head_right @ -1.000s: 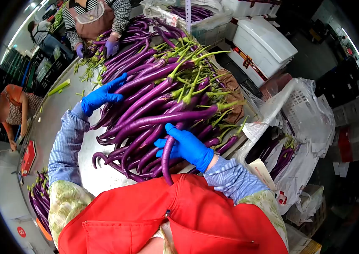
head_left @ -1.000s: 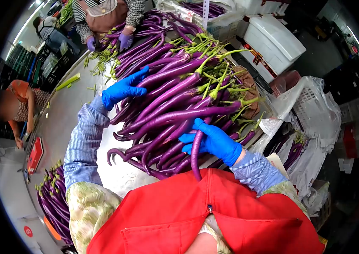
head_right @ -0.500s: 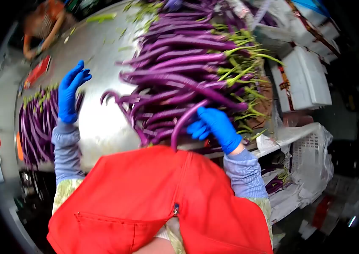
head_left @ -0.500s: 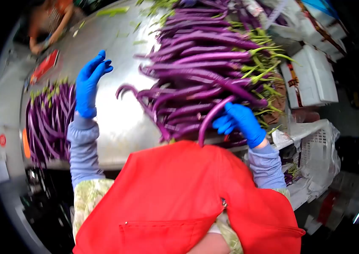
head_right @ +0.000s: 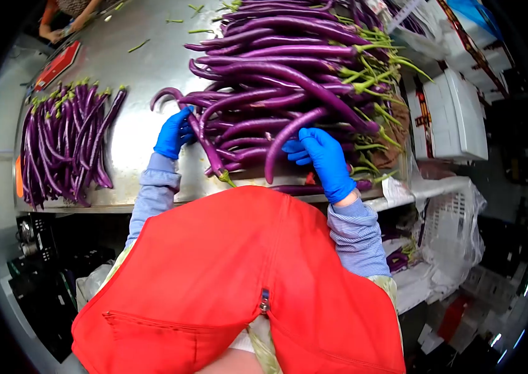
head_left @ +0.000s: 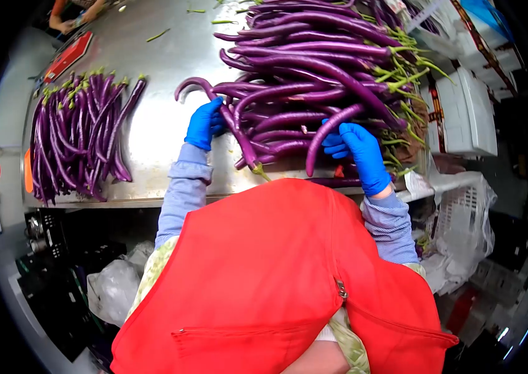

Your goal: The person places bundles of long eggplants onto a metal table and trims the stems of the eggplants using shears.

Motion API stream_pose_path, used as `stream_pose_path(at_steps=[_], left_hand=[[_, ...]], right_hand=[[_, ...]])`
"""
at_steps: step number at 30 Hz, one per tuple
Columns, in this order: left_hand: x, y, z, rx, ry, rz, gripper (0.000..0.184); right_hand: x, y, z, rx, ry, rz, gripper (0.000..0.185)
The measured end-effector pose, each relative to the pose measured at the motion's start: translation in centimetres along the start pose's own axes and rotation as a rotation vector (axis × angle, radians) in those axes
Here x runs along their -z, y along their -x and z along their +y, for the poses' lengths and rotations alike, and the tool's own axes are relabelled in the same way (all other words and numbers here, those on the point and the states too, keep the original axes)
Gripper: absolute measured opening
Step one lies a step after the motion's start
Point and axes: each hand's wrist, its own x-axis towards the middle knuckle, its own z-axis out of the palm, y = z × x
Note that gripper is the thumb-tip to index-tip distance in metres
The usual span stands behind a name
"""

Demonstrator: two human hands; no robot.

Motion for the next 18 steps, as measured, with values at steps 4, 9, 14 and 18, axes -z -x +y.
stream_pose_path(at_steps=[4, 9, 14, 18], left_hand=[[8.3, -1.9, -2.3, -0.124, 0.308, -0.372, 0.033], [8.2, 9.8, 9.1, -0.433, 0.624, -0.160, 0.044], [3.9, 10.7, 15.1, -0.481, 0.808, -0.779, 0.043], [-10.1, 9.2, 15.2, -0.240, 0.796, -0.953, 0.036]], right_hand=[[1.4, 1.1, 1.2, 0.035, -0.046, -0.016, 0.032], [1.6, 1.7, 1.6, -0.016, -0.207, -0.068, 0.035], [0.7, 0.1, 2.2, -0.012, -0.527, -0.089, 0.027], [-0.4, -1.1, 1.3, -0.004, -0.549, -0.087, 0.027]])
